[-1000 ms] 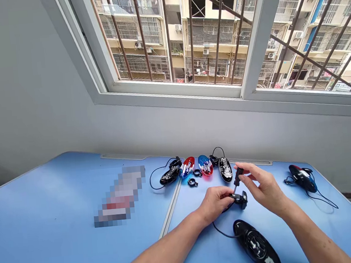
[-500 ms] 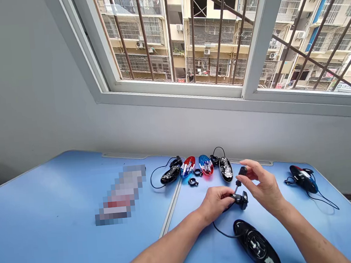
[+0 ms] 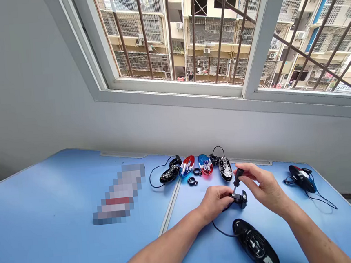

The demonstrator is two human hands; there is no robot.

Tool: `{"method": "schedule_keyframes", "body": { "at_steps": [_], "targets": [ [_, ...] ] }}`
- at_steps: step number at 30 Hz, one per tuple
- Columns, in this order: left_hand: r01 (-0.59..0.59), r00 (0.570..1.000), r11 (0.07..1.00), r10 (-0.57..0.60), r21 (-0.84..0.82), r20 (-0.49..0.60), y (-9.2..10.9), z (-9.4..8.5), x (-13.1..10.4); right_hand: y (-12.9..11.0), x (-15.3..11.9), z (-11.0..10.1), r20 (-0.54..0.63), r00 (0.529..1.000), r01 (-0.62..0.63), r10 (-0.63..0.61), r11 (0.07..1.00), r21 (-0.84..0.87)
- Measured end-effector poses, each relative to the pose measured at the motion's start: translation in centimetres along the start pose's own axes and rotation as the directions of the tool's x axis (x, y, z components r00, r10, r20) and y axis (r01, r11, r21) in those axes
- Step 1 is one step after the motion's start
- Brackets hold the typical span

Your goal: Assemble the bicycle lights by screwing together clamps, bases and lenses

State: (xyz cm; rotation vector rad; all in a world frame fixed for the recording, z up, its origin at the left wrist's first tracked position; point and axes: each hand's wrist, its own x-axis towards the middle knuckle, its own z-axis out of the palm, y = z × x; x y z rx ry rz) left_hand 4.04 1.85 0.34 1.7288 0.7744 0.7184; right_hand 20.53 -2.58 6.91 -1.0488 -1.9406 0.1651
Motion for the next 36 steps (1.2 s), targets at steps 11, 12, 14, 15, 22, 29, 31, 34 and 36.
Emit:
{"method": "schedule_keyframes", "body": {
  "at_steps": [11,12,14,15,22,29,31,34,36],
  "targets": [
    [-0.018,1.000,1.000,0.018,0.016,0.004,-0.5,0.0,0.2,-0.3,0.0,1.3,-0.062,0.998,0.020,-0.021,1.000,-0.019],
    [-0.016,1.000,1.000,0.016,0.013,0.003,-0.6,0.0,0.2,-0.4,0.0,1.0,-0.027,0.999,0.030,-0.030,1.000,0.000],
    [-0.010,1.000,1.000,0.010,0.005,-0.001,-0.7,0.0,0.2,-0.7,0.2,0.5,0.045,0.998,0.029,-0.032,0.998,0.055],
    [-0.007,1.000,1.000,0.007,0.001,-0.003,-0.7,0.0,0.3,-0.9,0.2,0.2,0.074,0.997,0.013,-0.019,0.997,0.079],
    [-0.020,1.000,1.000,0.020,-0.002,0.000,-0.5,0.1,0.1,-0.7,0.2,0.2,0.045,0.991,-0.128,0.123,0.983,0.134],
    [-0.049,0.999,0.998,0.049,0.033,-0.005,-0.1,0.0,0.0,0.1,0.0,1.6,-0.099,0.993,-0.063,0.070,0.996,0.070],
    [-0.051,0.999,0.998,0.051,0.040,-0.002,-0.2,0.0,0.0,0.3,-0.1,2.1,-0.135,0.989,-0.057,0.061,0.998,0.032],
    [-0.048,0.999,0.998,0.048,0.047,-0.001,-0.2,0.0,0.0,0.5,-0.2,2.4,-0.156,0.988,-0.022,0.019,1.000,-0.021],
    [-0.041,0.999,0.998,0.042,0.050,-0.004,-0.2,0.0,0.0,0.4,-0.2,2.2,-0.129,0.992,0.006,-0.010,1.000,-0.029]
  ]
}}
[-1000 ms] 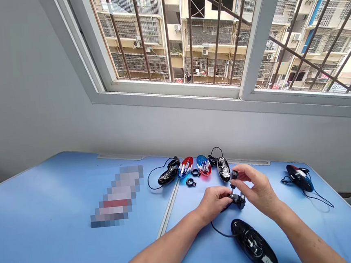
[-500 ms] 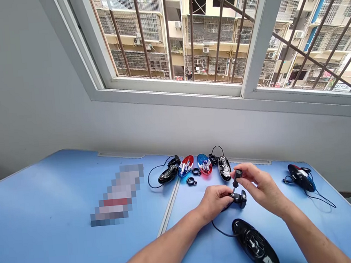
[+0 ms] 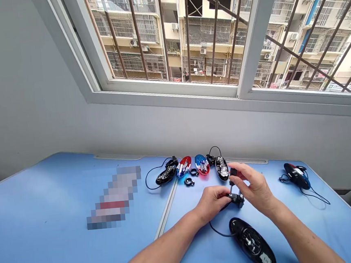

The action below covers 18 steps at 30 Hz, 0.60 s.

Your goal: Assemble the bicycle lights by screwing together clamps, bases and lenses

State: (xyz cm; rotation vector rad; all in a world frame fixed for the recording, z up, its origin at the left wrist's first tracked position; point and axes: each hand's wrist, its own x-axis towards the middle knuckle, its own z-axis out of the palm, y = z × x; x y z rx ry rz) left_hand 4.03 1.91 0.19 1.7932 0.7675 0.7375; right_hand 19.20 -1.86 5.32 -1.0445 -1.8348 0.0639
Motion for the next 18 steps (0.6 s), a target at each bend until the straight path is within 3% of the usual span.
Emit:
{"method": "schedule_keyframes", "body": {
  "at_steps": [3,8,11,18],
  "targets": [
    [0.016,1.000,1.000,-0.016,-0.003,-0.007,0.1,0.0,0.0,-0.3,0.2,-1.1,0.091,0.996,-0.020,0.017,0.999,0.030],
    [0.043,0.999,0.999,-0.043,-0.022,0.002,0.1,-0.1,-0.1,-0.4,0.7,-2.5,0.225,0.962,-0.190,0.152,0.969,0.156],
    [0.042,0.999,0.999,-0.042,-0.031,0.013,0.1,-0.2,-0.1,-0.1,0.9,-2.5,0.183,0.964,-0.227,0.193,0.955,0.189],
    [0.014,1.000,1.000,-0.014,0.007,0.011,-0.1,-0.3,0.0,-0.1,0.7,-1.1,0.034,0.989,-0.146,0.143,0.983,0.111]
  ]
}}
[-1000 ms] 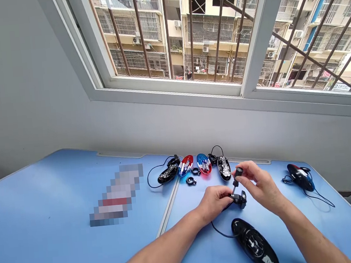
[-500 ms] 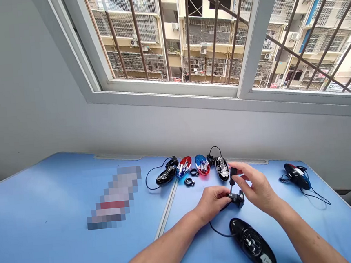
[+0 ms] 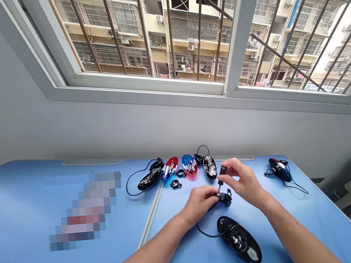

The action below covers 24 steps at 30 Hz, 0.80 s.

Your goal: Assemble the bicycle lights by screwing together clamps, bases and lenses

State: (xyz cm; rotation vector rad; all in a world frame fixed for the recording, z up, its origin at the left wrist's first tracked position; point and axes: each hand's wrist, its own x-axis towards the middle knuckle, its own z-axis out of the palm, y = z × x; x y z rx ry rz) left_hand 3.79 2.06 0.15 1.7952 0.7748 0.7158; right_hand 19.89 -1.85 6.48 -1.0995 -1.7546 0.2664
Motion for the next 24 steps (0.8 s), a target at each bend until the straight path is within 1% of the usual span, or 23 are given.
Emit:
{"method": "schedule_keyframes", "body": {
  "at_steps": [4,6,7,10,12,15,17,19,24],
  "targets": [
    [-0.012,1.000,1.000,0.013,0.023,-0.006,-0.1,0.0,0.0,0.0,-0.2,0.6,-0.044,0.999,0.025,-0.027,0.998,-0.051],
    [-0.015,1.000,0.999,0.016,0.029,-0.005,-0.1,0.0,0.1,0.0,-0.3,0.6,-0.032,0.998,0.057,-0.060,0.996,-0.073],
    [-0.016,1.000,0.999,0.016,0.030,-0.004,-0.1,0.0,0.1,0.0,-0.3,0.5,-0.008,0.997,0.079,-0.080,0.994,-0.081],
    [-0.011,1.000,1.000,0.011,0.026,0.002,-0.1,0.0,0.1,-0.4,-0.2,-0.2,0.114,0.987,0.116,-0.109,0.991,-0.062],
    [-0.004,1.000,1.000,0.004,0.016,0.005,0.0,0.0,0.1,-0.8,-0.2,-0.8,0.181,0.980,0.092,-0.086,0.995,-0.023],
    [0.006,1.000,1.000,-0.006,0.006,0.004,0.2,0.0,0.0,-1.1,-0.1,-1.3,0.227,0.974,0.008,-0.018,0.999,0.043],
    [0.011,1.000,1.000,-0.011,0.007,-0.004,0.3,0.0,0.0,-1.0,-0.1,-1.3,0.217,0.976,-0.034,0.016,0.996,0.079],
    [0.015,1.000,1.000,-0.014,0.011,-0.012,0.4,0.0,0.0,-0.8,-0.1,-1.0,0.173,0.984,-0.051,0.035,0.995,0.086],
    [0.021,1.000,0.999,-0.021,0.024,-0.018,0.2,0.1,0.0,-0.4,-0.1,0.3,0.031,0.999,-0.043,0.042,0.999,0.018]
  ]
}}
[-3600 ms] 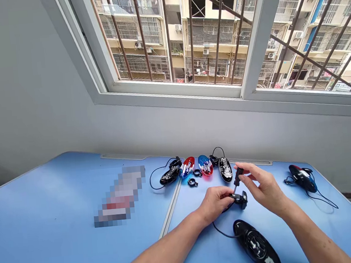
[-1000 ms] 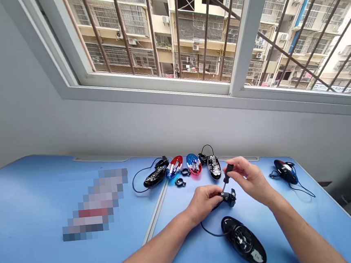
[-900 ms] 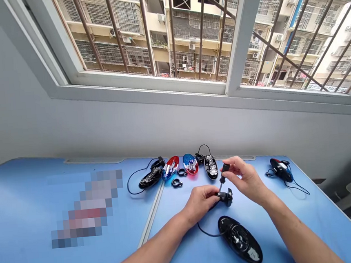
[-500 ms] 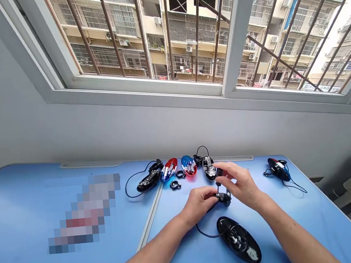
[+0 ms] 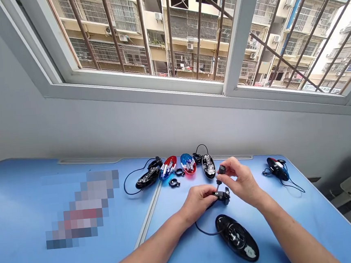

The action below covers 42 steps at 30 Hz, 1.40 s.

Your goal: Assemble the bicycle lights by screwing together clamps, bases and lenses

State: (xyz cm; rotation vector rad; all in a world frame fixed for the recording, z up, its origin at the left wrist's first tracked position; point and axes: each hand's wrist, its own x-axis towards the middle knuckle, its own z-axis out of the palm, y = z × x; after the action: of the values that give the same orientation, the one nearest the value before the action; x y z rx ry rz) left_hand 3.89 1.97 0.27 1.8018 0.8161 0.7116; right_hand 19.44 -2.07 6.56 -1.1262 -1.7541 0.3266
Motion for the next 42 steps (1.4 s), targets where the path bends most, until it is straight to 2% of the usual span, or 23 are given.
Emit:
{"method": "schedule_keyframes", "body": {
  "at_steps": [4,6,10,12,14,16,19,22,34,42],
  "targets": [
    [0.003,1.000,1.000,-0.003,0.013,-0.010,-0.2,0.0,0.0,0.3,-0.2,1.0,-0.095,0.994,0.052,-0.060,0.995,-0.086],
    [0.008,1.000,1.000,-0.008,0.010,-0.011,-0.3,0.0,0.0,0.5,-0.3,1.0,-0.080,0.991,0.101,-0.110,0.989,-0.113],
    [0.027,1.000,0.999,-0.026,-0.033,0.006,-0.4,0.0,0.2,0.1,-0.3,-0.1,0.091,0.979,0.187,-0.180,0.980,-0.071],
    [0.044,0.999,0.997,-0.043,-0.069,0.025,-0.4,-0.1,0.3,-0.2,-0.2,-0.8,0.184,0.970,0.164,-0.159,0.986,-0.016],
    [0.062,0.997,0.993,-0.058,-0.104,0.044,-0.4,-0.1,0.4,-0.4,-0.1,-1.3,0.223,0.969,0.101,-0.105,0.994,0.031],
    [0.073,0.996,0.988,-0.066,-0.134,0.055,-0.4,-0.2,0.4,-0.3,0.1,-1.3,0.180,0.983,0.017,-0.025,0.999,0.049],
    [0.081,0.995,0.983,-0.071,-0.165,0.063,-0.3,-0.3,0.4,0.2,0.2,-0.8,0.044,0.995,-0.095,0.093,0.994,0.045],
    [0.084,0.995,0.979,-0.072,-0.185,0.070,-0.2,-0.3,0.4,0.6,0.3,-0.3,-0.023,0.992,-0.126,0.127,0.990,0.070],
    [0.122,0.989,0.958,-0.095,-0.260,0.112,-0.4,-0.4,0.6,0.7,0.2,-0.5,-0.044,0.986,-0.159,0.162,0.986,0.052],
    [0.086,0.993,0.966,-0.062,-0.246,0.104,-0.6,-0.2,0.4,0.5,0.1,-0.4,-0.026,0.989,-0.147,0.148,0.988,0.038]
  ]
}}
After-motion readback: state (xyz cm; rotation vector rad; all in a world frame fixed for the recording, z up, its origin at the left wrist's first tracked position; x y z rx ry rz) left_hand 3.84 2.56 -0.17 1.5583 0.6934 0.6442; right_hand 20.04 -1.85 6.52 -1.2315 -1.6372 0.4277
